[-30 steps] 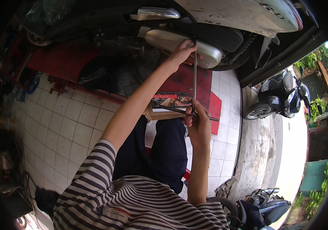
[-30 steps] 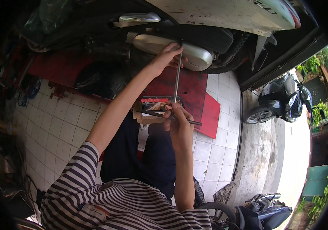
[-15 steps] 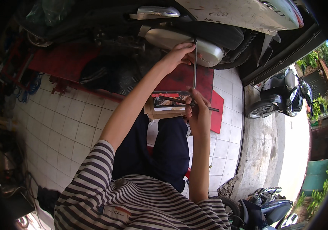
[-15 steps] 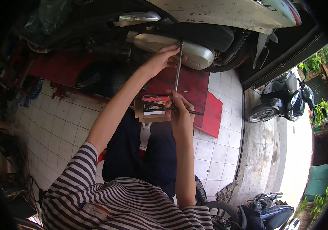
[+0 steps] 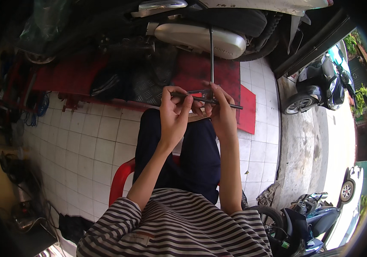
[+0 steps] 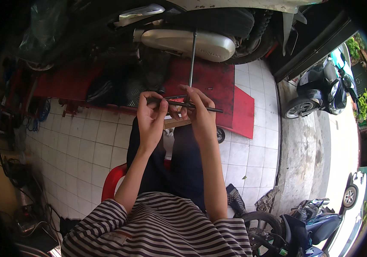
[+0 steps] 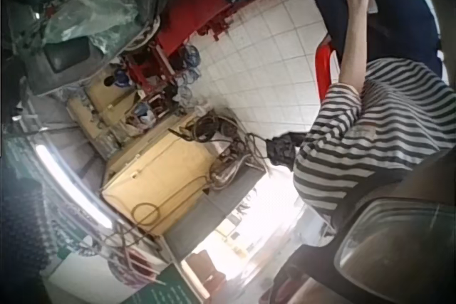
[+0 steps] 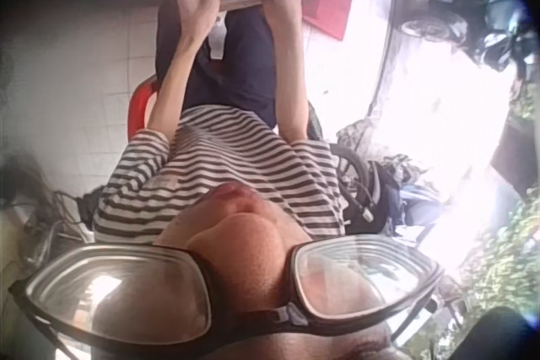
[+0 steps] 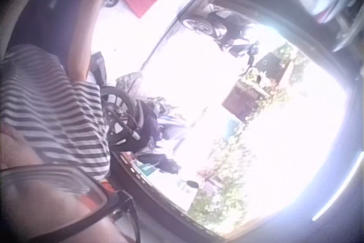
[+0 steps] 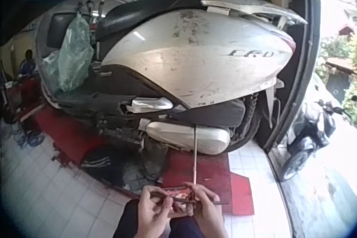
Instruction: The person turns a screw on the side cover of a scooter using a T-handle wrench while holding a cardboard box.
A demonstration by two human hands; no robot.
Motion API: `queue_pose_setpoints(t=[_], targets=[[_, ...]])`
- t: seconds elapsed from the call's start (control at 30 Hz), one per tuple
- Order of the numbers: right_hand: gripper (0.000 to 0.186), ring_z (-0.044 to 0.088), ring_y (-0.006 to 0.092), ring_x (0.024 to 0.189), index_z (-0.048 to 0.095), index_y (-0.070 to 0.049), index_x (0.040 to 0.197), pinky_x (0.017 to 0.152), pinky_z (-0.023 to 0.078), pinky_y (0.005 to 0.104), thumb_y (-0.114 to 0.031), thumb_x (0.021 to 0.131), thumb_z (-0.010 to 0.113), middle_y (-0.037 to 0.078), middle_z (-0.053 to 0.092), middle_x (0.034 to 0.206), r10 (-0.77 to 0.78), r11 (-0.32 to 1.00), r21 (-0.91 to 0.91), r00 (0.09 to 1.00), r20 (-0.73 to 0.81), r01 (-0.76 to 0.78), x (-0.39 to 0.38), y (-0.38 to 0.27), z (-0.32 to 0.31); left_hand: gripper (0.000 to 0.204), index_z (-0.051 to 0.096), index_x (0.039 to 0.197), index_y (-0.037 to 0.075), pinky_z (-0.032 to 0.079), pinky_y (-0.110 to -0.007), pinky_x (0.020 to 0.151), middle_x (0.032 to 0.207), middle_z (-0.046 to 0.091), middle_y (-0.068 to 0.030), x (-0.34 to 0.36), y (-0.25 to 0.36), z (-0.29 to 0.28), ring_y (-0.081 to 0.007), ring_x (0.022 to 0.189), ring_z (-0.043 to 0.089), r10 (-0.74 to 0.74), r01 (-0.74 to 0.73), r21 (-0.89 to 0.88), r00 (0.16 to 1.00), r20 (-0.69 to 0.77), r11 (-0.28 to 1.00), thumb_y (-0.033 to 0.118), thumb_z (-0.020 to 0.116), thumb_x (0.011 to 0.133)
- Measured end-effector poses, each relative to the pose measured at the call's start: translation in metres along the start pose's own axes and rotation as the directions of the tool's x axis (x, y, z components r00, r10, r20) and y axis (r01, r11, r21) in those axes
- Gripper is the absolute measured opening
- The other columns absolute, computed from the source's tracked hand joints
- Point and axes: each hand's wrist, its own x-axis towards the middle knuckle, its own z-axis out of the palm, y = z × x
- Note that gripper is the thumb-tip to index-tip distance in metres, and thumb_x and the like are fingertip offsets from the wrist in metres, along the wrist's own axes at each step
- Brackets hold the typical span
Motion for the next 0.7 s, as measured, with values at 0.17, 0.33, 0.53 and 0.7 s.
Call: queue_pose_setpoints(t=[0.17,0.33,0.53,0.7], targets=[[0.033,0.057,0.0077,0.066,0.064,0.002,0.122,0.056,0.045,0.0236,-0.014,0.094,0.071,0.002,0.063,0.089,-0.142,0.990,-0.048,0.952,-0.270,0.133,-0.023,0.011,-0.028,0.018,0.042,0.113,0.000,0.053,-0.028,0.067,0.081,0.064,-0.0117,0.017,0.015,0.007,-0.0152,0.070,0.066,0.171,-0.180,0.148,0.983,0.074,0.972,0.007,0.056,0.104],[0.011,0.063,0.0168,0.072,0.073,-0.001,0.100,0.058,0.052,0.0313,-0.006,0.091,0.072,0.008,0.062,0.087,-0.606,0.495,-0.787,0.795,-0.010,0.368,-0.037,0.017,-0.027,0.014,0.047,0.109,-0.001,0.053,-0.027,0.064,0.080,0.064,-0.0083,0.024,0.031,0.017,-0.0124,0.068,0.065,0.165,-0.193,0.348,0.980,0.108,0.918,0.005,0.058,0.102],[0.012,0.065,0.0264,0.073,0.072,0.000,0.099,0.062,0.051,0.0384,-0.004,0.089,0.073,0.012,0.063,0.094,-0.620,0.433,-0.822,0.784,0.026,0.370,-0.033,0.033,-0.004,0.014,0.059,0.102,0.001,0.051,-0.025,0.059,0.081,0.068,-0.0064,0.032,0.038,0.028,-0.0099,0.067,0.065,0.288,-0.337,0.575,0.941,0.178,0.745,0.012,0.067,0.098],[0.016,0.065,0.0316,0.075,0.068,0.004,0.099,0.066,0.050,0.0367,0.009,0.085,0.062,0.016,0.063,0.092,-0.574,0.535,-0.746,0.818,0.022,0.395,-0.030,0.042,0.007,0.014,0.064,0.101,-0.001,0.054,-0.037,0.066,0.085,0.069,-0.0129,0.004,0.009,0.020,-0.0286,0.077,0.072,0.304,-0.349,0.654,0.934,0.187,0.671,0.011,0.067,0.095]])
